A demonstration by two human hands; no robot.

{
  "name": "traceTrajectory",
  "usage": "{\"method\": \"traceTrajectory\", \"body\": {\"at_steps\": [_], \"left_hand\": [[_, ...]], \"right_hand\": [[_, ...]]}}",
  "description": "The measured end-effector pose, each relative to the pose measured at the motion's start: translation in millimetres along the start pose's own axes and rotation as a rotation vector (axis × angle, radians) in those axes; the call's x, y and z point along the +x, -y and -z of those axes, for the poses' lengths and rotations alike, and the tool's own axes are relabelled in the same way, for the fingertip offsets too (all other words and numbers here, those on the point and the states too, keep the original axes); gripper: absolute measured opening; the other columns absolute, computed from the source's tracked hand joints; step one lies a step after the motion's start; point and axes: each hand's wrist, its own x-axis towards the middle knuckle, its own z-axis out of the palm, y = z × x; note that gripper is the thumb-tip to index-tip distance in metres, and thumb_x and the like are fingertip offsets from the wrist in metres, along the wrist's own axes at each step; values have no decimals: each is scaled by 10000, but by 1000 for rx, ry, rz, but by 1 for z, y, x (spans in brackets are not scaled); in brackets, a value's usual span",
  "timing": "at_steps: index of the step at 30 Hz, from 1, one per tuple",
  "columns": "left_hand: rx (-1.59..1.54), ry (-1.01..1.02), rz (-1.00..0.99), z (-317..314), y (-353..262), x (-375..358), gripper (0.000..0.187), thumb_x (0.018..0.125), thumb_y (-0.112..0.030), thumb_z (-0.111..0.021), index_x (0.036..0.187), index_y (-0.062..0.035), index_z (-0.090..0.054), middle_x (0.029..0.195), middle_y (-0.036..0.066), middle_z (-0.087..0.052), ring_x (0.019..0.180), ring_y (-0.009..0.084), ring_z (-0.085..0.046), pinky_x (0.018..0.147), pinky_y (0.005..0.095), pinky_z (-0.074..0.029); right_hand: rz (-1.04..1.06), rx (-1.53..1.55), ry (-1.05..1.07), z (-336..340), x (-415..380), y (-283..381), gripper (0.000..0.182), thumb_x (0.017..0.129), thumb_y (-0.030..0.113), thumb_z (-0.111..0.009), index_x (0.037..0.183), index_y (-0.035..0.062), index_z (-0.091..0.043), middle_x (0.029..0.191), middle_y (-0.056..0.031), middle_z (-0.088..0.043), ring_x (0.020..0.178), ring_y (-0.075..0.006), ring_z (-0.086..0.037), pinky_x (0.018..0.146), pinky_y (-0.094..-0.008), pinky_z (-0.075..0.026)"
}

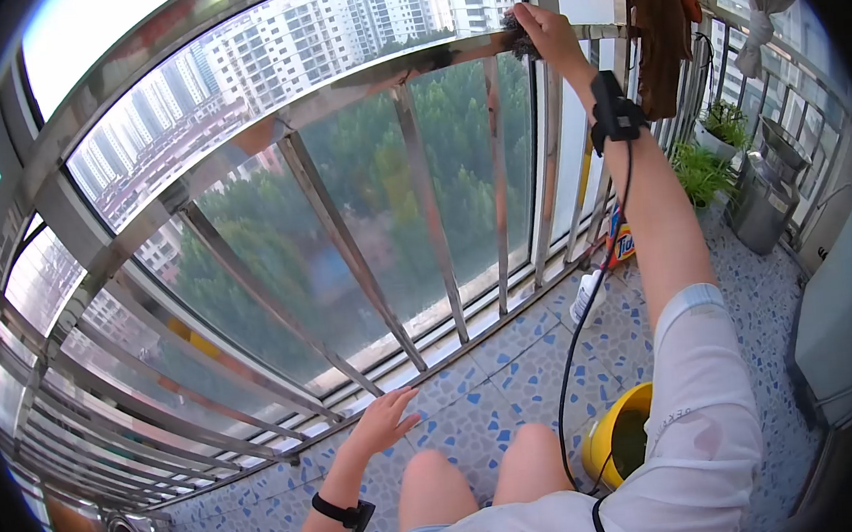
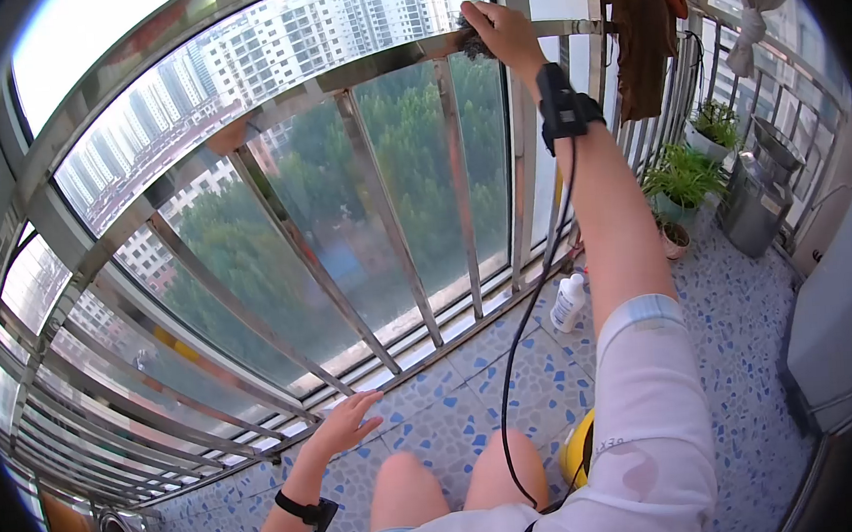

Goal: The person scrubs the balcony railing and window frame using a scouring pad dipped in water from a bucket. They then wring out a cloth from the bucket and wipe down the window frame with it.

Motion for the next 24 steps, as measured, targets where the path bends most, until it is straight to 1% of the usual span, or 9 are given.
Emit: {"method": "traceTrajectory", "body": {"at_steps": [4, 8, 10, 14, 16, 18, 21, 23, 24], "left_hand": [[-23, 21, 28, -8, 2, -3, 467, 931, -314, -565, 1320, -79, -460, 1299, 173, -519, 1188, 361, -493, 995, 430, -406], [-37, 31, 32, -11, 1, -4, 454, 939, -319, -550, 1315, -77, -467, 1302, 172, -516, 1201, 357, -486, 1002, 427, -400], [-49, 42, 36, -8, -5, -3, 455, 941, -320, -547, 1317, -78, -466, 1307, 172, -513, 1206, 357, -483, 1005, 427, -397], [-56, 43, 34, -1, -17, -7, 453, 949, -324, -536, 1323, -80, -462, 1322, 172, -505, 1211, 357, -481, 1009, 427, -395], [-58, 32, 21, 8, -26, -10, 447, 953, -319, -531, 1325, -80, -459, 1323, 168, -506, 1204, 358, -486, 1003, 422, -400], [-21, 10, 47, 15, -29, -18, 448, 952, -315, -533, 1324, -78, -458, 1322, 168, -506, 1203, 357, -486, 1003, 422, -400], [22, -25, 126, 19, -37, -38, 446, 947, -304, -541, 1320, -74, -459, 1313, 172, -509, 1200, 358, -487, 1004, 423, -401], [19, -27, 194, 18, -37, -54, 446, 942, -298, -548, 1321, -79, -459, 1307, 177, -511, 1200, 362, -486, 1003, 426, -403], [15, -13, 227, 15, -35, -63, 446, 949, -309, -532, 1327, -86, -456, 1305, 180, -513, 1195, 364, -489, 996, 428, -408]], "right_hand": [[101, -116, 5, -11, -2, 18, 565, 928, 584, -425, 988, 69, -651, 846, -160, -664, 829, -377, -622, 698, -429, -470], [178, -178, -168, -61, -3, 98, 589, 911, 607, -435, 733, 73, -611, 677, -115, -617, 658, -332, -616, 568, -425, -447], [200, -248, -196, -84, -1, 140, 669, 885, 670, -414, 604, 85, -578, 492, -93, -533, 470, -269, -569, 501, -396, -434], [180, -269, -145, -118, -3, 232, 656, 869, 662, -442, 662, 71, -637, 534, -111, -575, 524, -288, -604, 517, -409, -459], [247, -184, -271, -145, -2, 279, 695, 861, 693, -413, 639, 76, -646, 518, -100, -574, 491, -269, -594, 519, -408, -452], [228, -95, -98, -153, -2, 313, 706, 862, 689, -417, 602, 76, -650, 523, -115, -592, 485, -271, -593, 537, -410, -449], [275, -17, -162, -161, -2, 312, 678, 879, 652, -420, 572, 94, -652, 510, -107, -591, 499, -264, -609, 547, -415, -456], [229, -21, 133, -155, 5, 283, 643, 887, 653, -389, 639, 139, -686, 547, -70, -615, 491, -262, -611, 527, -411, -477], [256, -150, 15, -149, 4, 263, 635, 896, 652, -371, 666, 157, -698, 577, -85, -627, 484, -273, -607, 515, -390, -480]]}}
